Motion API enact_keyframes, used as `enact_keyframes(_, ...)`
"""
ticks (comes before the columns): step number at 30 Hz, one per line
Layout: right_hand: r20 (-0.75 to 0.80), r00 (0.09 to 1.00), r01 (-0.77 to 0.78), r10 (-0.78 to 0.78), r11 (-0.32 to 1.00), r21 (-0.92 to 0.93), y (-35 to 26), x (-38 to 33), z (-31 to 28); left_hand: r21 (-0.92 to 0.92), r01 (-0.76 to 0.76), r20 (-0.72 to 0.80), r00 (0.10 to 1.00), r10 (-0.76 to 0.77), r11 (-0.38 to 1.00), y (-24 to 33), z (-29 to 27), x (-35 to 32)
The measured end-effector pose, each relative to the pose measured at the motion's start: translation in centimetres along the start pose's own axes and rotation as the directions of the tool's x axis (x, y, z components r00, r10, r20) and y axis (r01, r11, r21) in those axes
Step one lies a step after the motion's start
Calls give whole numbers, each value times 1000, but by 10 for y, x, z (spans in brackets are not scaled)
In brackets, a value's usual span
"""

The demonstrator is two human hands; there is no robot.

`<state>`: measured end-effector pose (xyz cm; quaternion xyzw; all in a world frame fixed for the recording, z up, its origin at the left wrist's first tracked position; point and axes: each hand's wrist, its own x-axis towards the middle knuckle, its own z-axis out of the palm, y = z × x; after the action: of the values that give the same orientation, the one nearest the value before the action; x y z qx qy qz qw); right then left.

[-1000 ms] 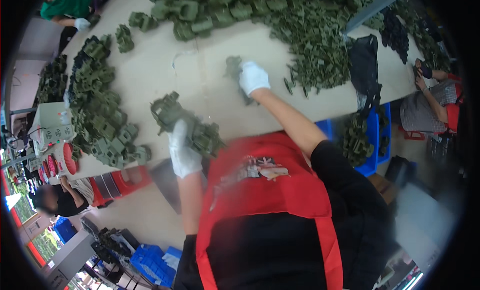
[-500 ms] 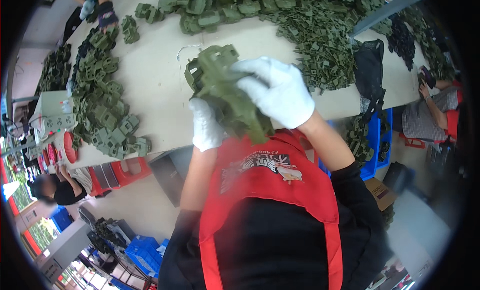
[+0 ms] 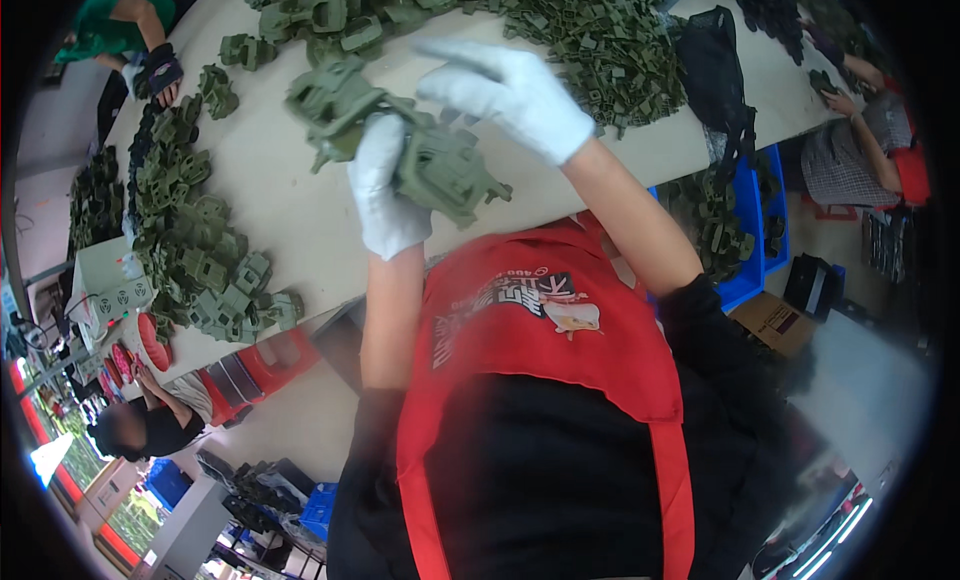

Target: The person assembles toy vehicle parts by picking up plastic vehicle bodies and smaller components from the table, fitting and pressing them together by hand, and setting the assembled pieces down.

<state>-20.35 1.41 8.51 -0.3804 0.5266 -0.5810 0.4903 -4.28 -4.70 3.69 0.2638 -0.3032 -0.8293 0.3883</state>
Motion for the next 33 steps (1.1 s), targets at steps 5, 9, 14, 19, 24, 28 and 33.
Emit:
enact_keyframes(5, -134, 987, -103, 85, 986, -129, 15, -58, 9, 98, -168, 23, 986, 167, 981, 4, 13, 5)
enact_keyframes(9, -326, 942, 51, -77, 995, -90, 26, -48, 19, 60, -204, 35, 979, 202, 977, -9, 19, -2)
enact_keyframes(14, -102, 974, -173, 203, 955, 242, 10, -53, 7, -108, -253, 148, 952, 267, 961, -10, 22, -2)
enact_keyframes(19, -156, 982, -82, 105, 985, 150, -1, -54, 8, -73, -145, 74, 986, 150, 987, -15, 28, -6)
enact_keyframes(24, -85, 955, 60, -285, 465, -883, -2, -43, -47, 942, -212, 287, 910, -299, 259, 32, 3, -62)
enact_keyframes(28, 155, 963, 254, -220, 552, -794, -23, -49, -30, 828, -536, 560, 786, 262, -164, 60, 46, -22)
enact_keyframes(33, 205, 976, -14, 78, 954, -299, -19, -48, -38, 899, 67, 146, 887, -439, 433, 36, 39, -27)
